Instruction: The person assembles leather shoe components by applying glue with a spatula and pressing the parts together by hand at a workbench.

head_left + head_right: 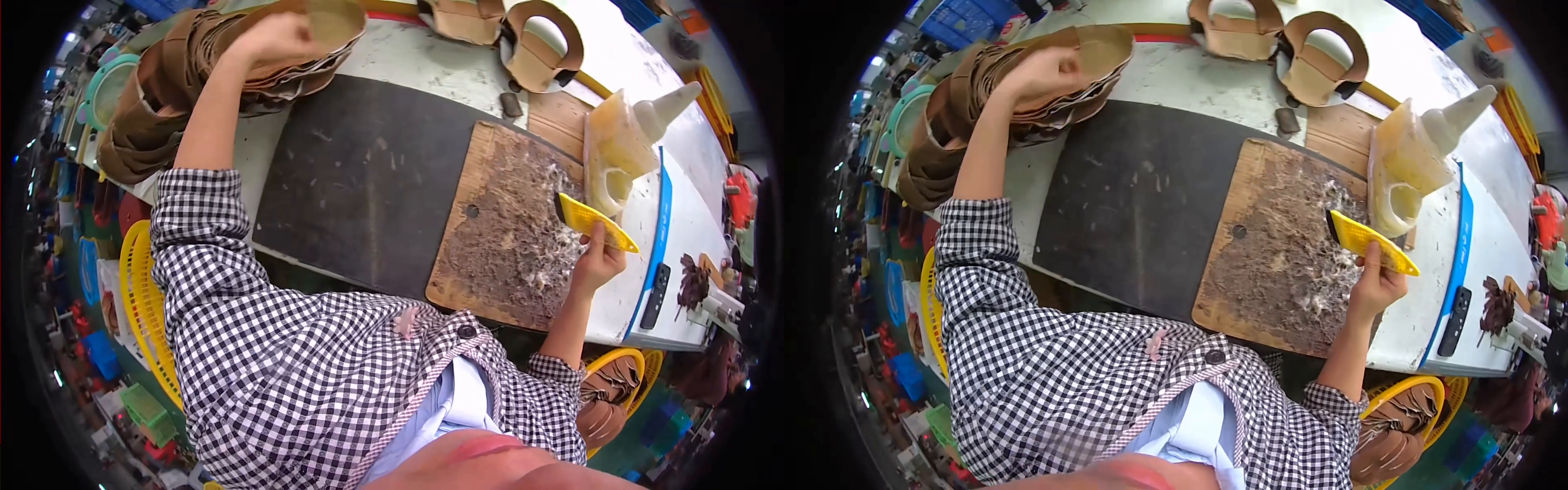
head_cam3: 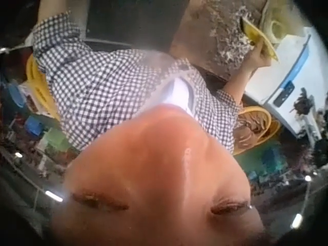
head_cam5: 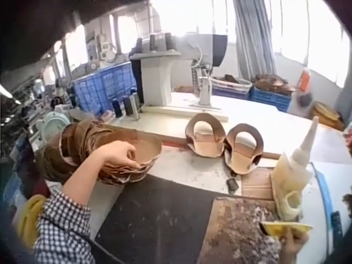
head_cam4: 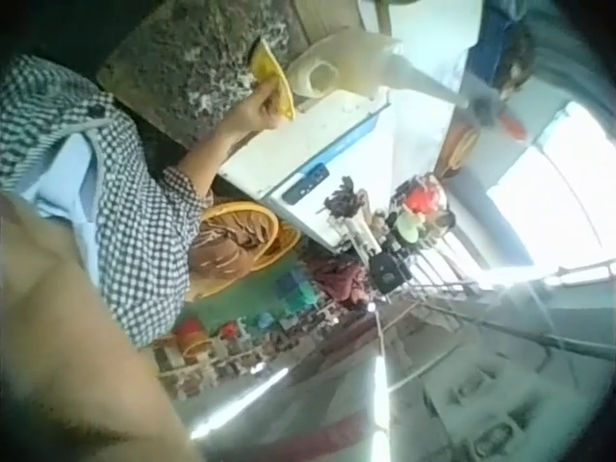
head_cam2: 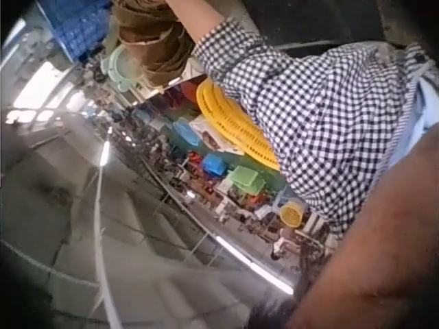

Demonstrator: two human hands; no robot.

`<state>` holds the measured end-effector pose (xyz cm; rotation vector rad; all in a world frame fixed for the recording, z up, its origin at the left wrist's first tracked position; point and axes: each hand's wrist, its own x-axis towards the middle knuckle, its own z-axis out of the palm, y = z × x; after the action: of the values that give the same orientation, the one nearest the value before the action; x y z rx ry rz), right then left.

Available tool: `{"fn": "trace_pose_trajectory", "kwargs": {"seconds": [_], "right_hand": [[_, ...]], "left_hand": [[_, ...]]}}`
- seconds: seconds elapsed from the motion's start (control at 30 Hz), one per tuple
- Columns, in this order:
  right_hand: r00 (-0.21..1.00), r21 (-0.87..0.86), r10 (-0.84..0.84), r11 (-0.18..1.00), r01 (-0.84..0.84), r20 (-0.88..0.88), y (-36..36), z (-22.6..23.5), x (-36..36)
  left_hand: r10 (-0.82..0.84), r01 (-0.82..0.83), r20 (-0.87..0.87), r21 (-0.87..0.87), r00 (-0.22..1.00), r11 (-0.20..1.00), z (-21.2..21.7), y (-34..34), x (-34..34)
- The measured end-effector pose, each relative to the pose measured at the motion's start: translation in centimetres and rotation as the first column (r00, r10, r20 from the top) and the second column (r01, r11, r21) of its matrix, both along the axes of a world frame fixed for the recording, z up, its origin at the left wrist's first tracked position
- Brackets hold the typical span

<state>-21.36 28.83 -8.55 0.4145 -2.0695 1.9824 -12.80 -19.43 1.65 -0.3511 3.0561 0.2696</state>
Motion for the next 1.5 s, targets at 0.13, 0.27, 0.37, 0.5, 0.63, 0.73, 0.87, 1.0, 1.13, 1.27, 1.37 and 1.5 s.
{"fn": "trace_pose_trajectory", "kwargs": {"seconds": [0.13, 0.27, 0.37, 0.5, 0.63, 0.73, 0.87, 1.0, 1.13, 1.27, 1.37, 1.5], "right_hand": [[0.991, 0.033, 0.136, 0.990, -0.136, -0.003, -1.5, -0.4, -0.1], [0.982, 0.056, 0.190, 0.980, -0.189, -0.013, -1.3, 0.0, 1.1], [0.981, 0.043, 0.193, 0.980, -0.194, 0.015, -0.2, -0.4, 1.7], [0.980, 0.020, 0.199, 0.980, -0.199, 0.029, 0.1, 0.0, 2.4], [0.970, 0.063, 0.242, 0.968, -0.243, 0.029, -0.3, 0.4, 2.8], [0.975, 0.099, 0.222, 0.970, -0.220, -0.005, -0.6, 0.0, 3.1], [0.955, 0.089, 0.291, 0.954, -0.286, -0.052, -1.7, -0.3, 3.3], [0.944, 0.109, 0.328, 0.940, -0.323, -0.025, -1.0, 0.1, 3.9], [0.955, 0.079, 0.297, 0.952, -0.296, -0.006, 0.0, -0.2, 4.0], [0.940, -0.063, 0.338, 0.940, -0.335, 0.049, -0.4, 0.0, 4.3], [0.823, -0.261, 0.550, 0.823, -0.506, 0.140, -2.2, 1.3, 4.0], [0.674, -0.288, 0.705, 0.707, -0.646, 0.220, -4.2, 1.4, 2.5]], "left_hand": [[0.197, -0.198, 0.031, 0.258, 0.980, 0.946, -3.9, -2.9, 3.4], [0.204, -0.189, 0.000, 0.386, 0.979, 0.903, -3.7, -5.0, 4.3], [0.192, -0.167, -0.056, 0.302, 0.980, 0.939, -3.8, -4.3, 4.5], [0.302, -0.275, -0.027, 0.338, 0.953, 0.900, -4.4, -4.6, 4.2], [0.423, -0.284, -0.114, 0.583, 0.899, 0.761, -5.3, -0.4, 2.0], [0.392, -0.183, -0.231, 0.607, 0.890, 0.773, -5.0, 7.9, 0.1], [0.067, 0.003, -0.297, 0.230, 0.953, 0.973, -6.7, 17.2, -0.5], [-0.251, 0.237, 0.057, 0.179, 0.966, 0.955, -5.4, 17.4, -1.1], [-0.199, -0.101, 0.399, 0.617, 0.895, 0.781, -3.7, 16.2, -1.3], [0.131, -0.185, 0.136, 0.832, 0.982, 0.523, -3.9, 15.6, -2.2], [0.252, -0.073, -0.021, 0.932, 0.967, 0.356, -3.5, 20.2, -4.5], [-0.074, 0.064, -0.020, 0.744, 0.997, 0.666, -8.3, 23.1, -5.8]]}}
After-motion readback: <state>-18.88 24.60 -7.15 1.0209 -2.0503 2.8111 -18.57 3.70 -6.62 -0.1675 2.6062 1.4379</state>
